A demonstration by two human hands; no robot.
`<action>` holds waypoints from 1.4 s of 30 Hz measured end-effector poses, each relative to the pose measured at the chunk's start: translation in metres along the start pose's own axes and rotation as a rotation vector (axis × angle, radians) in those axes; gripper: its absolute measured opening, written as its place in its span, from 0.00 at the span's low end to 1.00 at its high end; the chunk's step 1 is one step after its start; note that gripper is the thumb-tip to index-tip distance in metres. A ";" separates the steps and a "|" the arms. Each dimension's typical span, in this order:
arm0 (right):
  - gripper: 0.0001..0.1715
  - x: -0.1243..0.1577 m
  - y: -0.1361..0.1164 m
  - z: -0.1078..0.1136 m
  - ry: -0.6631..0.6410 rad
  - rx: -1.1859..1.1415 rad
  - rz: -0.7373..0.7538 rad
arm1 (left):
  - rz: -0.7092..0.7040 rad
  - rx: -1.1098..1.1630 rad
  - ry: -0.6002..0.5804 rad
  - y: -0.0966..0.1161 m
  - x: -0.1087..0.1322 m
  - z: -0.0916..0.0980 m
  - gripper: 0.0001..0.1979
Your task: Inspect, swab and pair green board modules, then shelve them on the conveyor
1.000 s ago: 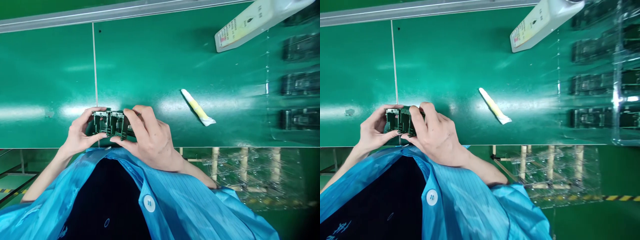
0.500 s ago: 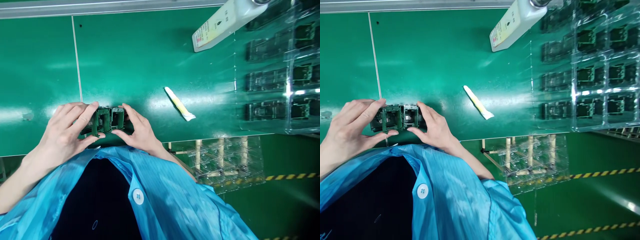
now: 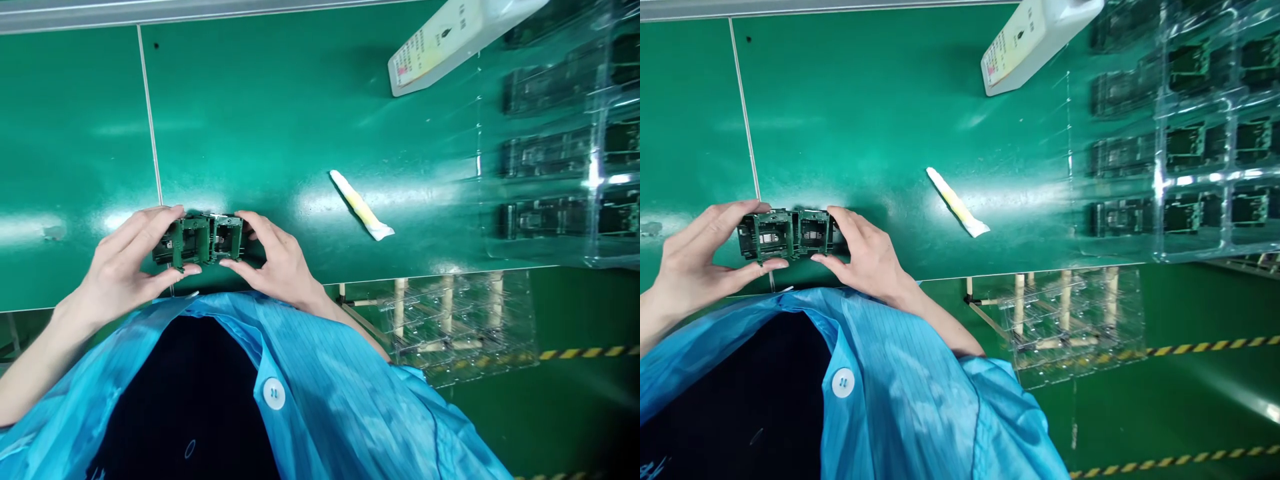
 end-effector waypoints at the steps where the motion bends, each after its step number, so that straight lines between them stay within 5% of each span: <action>1: 0.33 0.000 -0.001 -0.001 0.005 0.024 0.012 | 0.017 0.030 0.003 -0.003 0.003 -0.002 0.38; 13: 0.31 0.000 -0.031 0.009 0.055 0.281 0.265 | 0.215 0.286 0.095 -0.013 0.028 -0.016 0.38; 42: 0.28 -0.004 -0.048 0.014 -0.009 0.411 0.283 | 0.304 0.428 0.146 -0.014 0.039 -0.029 0.36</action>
Point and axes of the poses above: each hand's wrist, its own x-axis away from the middle knuckle, its own z-axis out of the back of the hand, y = z × x, the point moved 4 cm from there along -x, towards the middle knuckle, and after that the axes turned 9 degrees about -x, right-handed, at the moved point
